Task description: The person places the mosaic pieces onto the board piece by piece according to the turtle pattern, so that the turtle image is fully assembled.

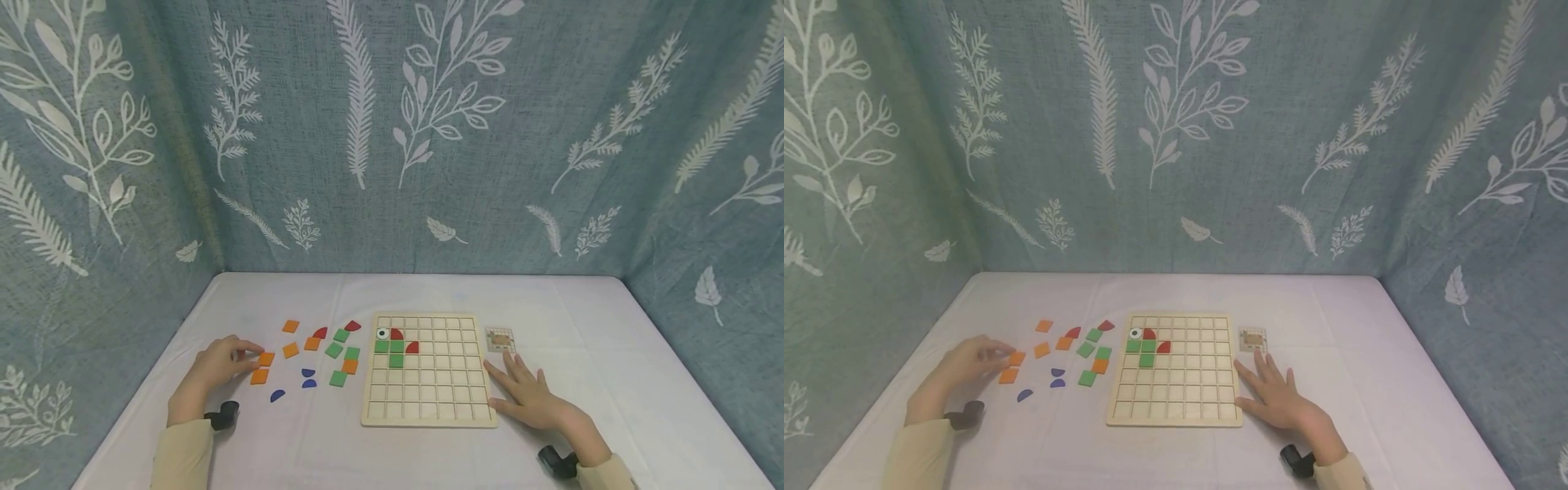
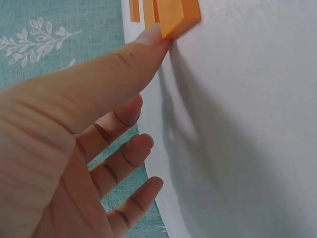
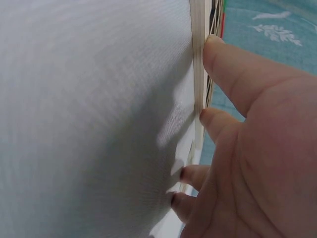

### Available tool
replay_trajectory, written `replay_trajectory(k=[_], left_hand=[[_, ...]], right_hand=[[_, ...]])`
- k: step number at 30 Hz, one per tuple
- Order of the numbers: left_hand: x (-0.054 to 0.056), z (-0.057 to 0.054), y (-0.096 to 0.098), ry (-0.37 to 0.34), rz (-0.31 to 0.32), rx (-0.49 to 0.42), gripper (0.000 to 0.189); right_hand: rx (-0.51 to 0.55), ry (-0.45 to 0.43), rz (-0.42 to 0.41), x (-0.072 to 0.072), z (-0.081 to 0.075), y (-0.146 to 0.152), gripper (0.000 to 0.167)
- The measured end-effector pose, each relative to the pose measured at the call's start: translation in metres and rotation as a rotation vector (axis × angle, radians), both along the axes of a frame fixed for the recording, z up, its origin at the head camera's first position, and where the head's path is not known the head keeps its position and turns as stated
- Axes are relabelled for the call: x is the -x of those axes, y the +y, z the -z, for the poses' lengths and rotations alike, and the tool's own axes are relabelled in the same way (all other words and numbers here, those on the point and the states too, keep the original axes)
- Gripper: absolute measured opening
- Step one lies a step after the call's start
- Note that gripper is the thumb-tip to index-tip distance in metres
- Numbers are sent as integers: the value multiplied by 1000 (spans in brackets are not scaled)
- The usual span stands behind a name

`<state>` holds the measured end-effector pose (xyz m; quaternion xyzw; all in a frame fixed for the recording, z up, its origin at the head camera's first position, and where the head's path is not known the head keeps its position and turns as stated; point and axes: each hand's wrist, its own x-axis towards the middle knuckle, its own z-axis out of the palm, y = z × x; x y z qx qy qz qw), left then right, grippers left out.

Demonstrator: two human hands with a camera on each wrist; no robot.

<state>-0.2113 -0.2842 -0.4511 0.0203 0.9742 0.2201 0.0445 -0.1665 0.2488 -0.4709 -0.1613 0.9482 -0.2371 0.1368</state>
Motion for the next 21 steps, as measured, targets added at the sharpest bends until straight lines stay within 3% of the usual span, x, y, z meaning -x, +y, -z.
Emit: replay_trajectory(k=[14,21], left_hand=[[-2,1,2,81,26,17,27],[-2,-7,14,131,72,-11,25]], right_hand=[[3,9,-6,1,6,1,68],[11,7,-8,0,4,1,69]])
